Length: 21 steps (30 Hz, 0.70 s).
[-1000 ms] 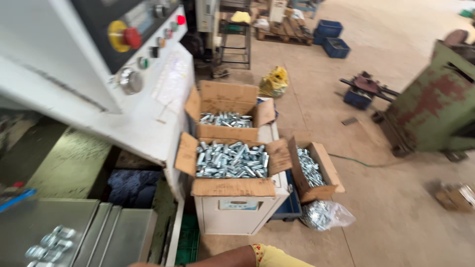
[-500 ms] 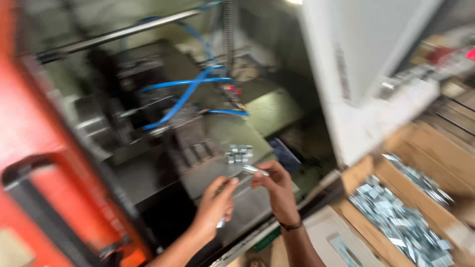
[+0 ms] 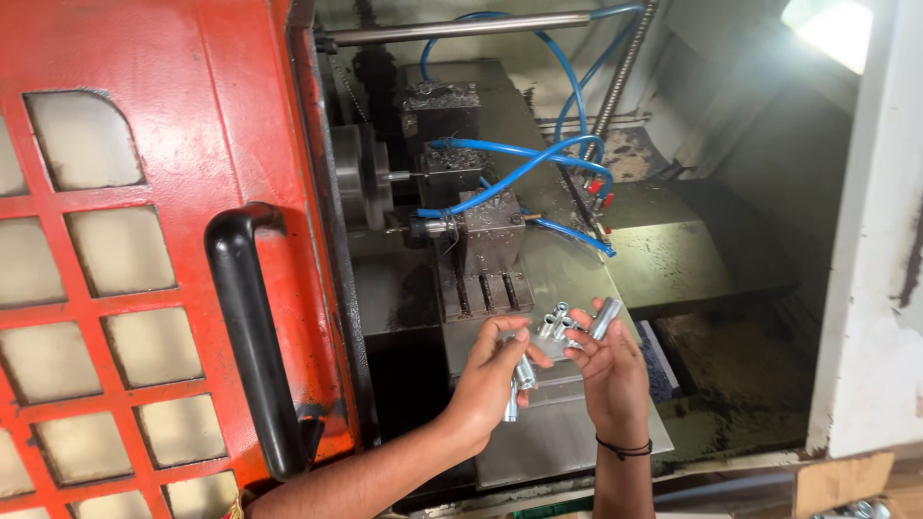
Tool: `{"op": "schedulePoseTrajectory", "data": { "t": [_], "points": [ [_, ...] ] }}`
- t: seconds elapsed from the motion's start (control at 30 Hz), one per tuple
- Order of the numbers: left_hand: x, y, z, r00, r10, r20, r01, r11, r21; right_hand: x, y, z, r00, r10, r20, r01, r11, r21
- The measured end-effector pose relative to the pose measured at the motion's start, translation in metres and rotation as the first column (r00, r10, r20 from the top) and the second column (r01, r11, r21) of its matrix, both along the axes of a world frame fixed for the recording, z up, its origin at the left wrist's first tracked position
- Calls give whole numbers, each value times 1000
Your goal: The person repeatedly picks up small cylindrical metal parts from a cardboard box and inserts them into a red industrial machine. After each insertion, the person removes the processed part and places it into another box. The cycle continues with multiple parts handled one at a time.
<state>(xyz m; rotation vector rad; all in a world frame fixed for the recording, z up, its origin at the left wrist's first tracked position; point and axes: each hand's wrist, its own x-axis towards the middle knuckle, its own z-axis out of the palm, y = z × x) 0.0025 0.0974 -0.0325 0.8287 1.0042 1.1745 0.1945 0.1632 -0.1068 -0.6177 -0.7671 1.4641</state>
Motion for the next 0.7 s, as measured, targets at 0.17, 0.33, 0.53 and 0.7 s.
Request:
{"op": "schedulePoseTrajectory", "data": {
  "t": [0.17,0.33,0.53,0.7],
  "points": [
    [-3,0,15,985,17,173,-6,998,-64,3,10,0,1000,8,-10,-8,1000,-17],
    [-4,-2,16,987,11,163,-2,999,-53,17,13,-2,1000,4,-30,-3,1000,13],
    [-3,0,10,994,-32,102,41,995,-90,25,16,-3,999,8,-48,-8,1000,7],
    [-6,0,5,950,-68,303,110,986,-123,23,12,-2,1000,14,-19,-14,1000,3]
  ]
}}
